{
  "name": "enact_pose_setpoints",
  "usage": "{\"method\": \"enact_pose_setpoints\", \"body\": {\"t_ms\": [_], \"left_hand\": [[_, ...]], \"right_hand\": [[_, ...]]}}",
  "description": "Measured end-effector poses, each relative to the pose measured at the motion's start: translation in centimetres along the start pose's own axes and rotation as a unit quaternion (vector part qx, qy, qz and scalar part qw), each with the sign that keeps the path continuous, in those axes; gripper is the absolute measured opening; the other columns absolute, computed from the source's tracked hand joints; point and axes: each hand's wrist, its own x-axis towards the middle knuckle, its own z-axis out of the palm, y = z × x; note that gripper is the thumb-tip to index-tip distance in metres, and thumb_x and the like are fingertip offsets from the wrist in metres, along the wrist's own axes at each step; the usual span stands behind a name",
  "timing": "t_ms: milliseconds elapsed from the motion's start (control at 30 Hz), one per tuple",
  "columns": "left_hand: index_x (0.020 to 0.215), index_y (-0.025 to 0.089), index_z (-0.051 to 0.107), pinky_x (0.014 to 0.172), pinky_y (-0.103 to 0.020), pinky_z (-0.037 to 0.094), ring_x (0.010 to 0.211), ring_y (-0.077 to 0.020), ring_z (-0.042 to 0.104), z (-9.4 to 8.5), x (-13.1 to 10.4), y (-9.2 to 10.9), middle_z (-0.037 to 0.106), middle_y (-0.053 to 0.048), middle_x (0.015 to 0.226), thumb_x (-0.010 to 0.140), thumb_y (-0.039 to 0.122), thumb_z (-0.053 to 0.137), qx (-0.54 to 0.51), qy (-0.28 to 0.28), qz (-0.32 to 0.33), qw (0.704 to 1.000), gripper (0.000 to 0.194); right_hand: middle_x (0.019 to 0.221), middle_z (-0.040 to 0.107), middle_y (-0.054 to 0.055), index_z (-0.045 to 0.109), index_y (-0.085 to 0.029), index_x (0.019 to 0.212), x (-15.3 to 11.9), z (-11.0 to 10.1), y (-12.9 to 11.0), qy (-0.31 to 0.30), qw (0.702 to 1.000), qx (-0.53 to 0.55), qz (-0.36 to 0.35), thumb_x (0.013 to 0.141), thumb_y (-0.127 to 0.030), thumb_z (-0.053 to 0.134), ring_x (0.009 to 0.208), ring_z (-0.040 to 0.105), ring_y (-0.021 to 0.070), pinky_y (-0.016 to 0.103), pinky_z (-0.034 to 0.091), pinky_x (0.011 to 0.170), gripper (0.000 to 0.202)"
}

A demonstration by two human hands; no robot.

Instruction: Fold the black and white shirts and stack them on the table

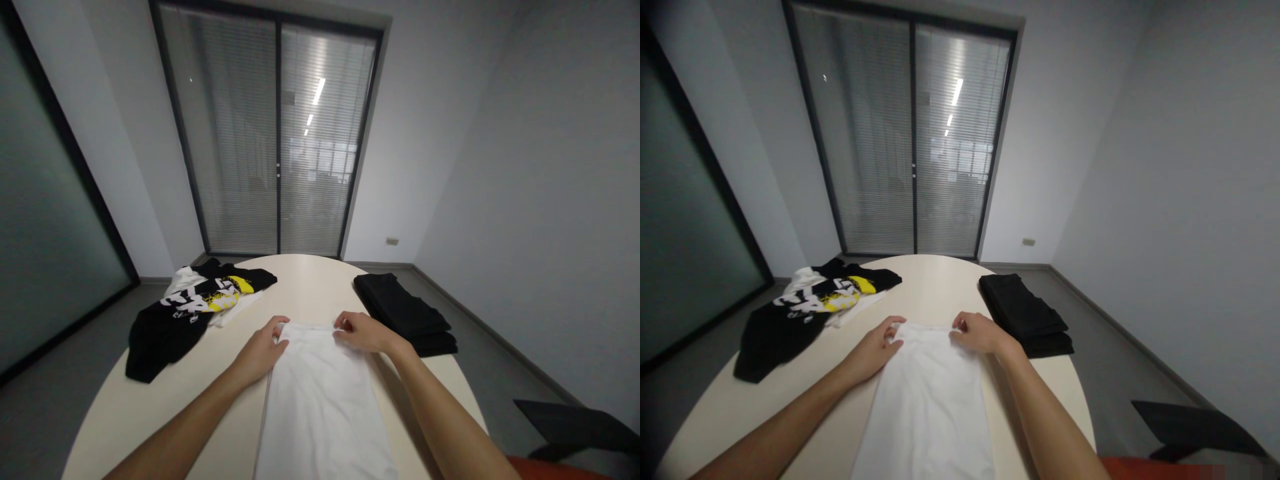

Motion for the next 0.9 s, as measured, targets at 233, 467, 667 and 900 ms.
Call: {"method": "enact_pose_setpoints", "body": {"t_ms": [233, 467, 667, 900], "left_hand": [[0.115, 0.019, 0.056, 0.063, -0.025, 0.045, 0.069, -0.0147, 0.061, -0.4, -0.3, 2.1, 0.065, -0.004, 0.1, 0.08, 0.036, 0.061, -0.123, -0.034, 0.008, 0.992, 0.039], [0.119, 0.021, 0.048, 0.065, -0.028, 0.051, 0.074, -0.0171, 0.066, -1.0, 0.8, 2.0, 0.064, -0.005, 0.102, 0.077, 0.044, 0.068, -0.23, 0.06, 0.001, 0.971, 0.052], [0.133, 0.019, 0.045, 0.063, -0.028, 0.051, 0.069, -0.0156, 0.065, 0.4, 1.3, -1.0, 0.064, -0.005, 0.099, 0.074, 0.04, 0.071, -0.168, 0.055, -0.034, 0.984, 0.068], [0.123, 0.019, 0.054, 0.077, -0.03, 0.052, 0.081, -0.0157, 0.064, 0.1, 1.6, -0.2, 0.06, -0.011, 0.123, 0.079, 0.036, 0.062, -0.161, 0.108, 0.013, 0.981, 0.048]], "right_hand": [[0.084, 0.063, 0.002, 0.066, -0.017, 0.09, -1.8, -1.6, -0.8, -0.066, 0.989, 0.118, -0.052, 0.084, -0.039, 0.065, 0.075, 0.053, 0.0146, 0.026, 0.041, 0.067, 0.023], [0.09, 0.062, 0.003, 0.061, -0.017, 0.105, -0.6, -0.9, -0.5, 0.114, 0.968, 0.221, -0.042, 0.085, -0.052, 0.063, 0.071, 0.051, 0.0126, 0.025, 0.04, 0.063, 0.04], [0.107, 0.067, 0.006, 0.054, -0.019, 0.126, 0.9, 2.0, 2.8, 0.082, 0.981, 0.175, -0.02, 0.081, -0.032, 0.065, 0.07, 0.051, 0.0117, 0.028, 0.044, 0.07, 0.048], [0.105, 0.067, 0.005, 0.062, -0.019, 0.117, 0.9, 1.5, 2.3, 0.158, 0.979, 0.125, -0.038, 0.083, -0.024, 0.056, 0.078, 0.055, 0.015, 0.03, 0.044, 0.076, 0.035]]}}
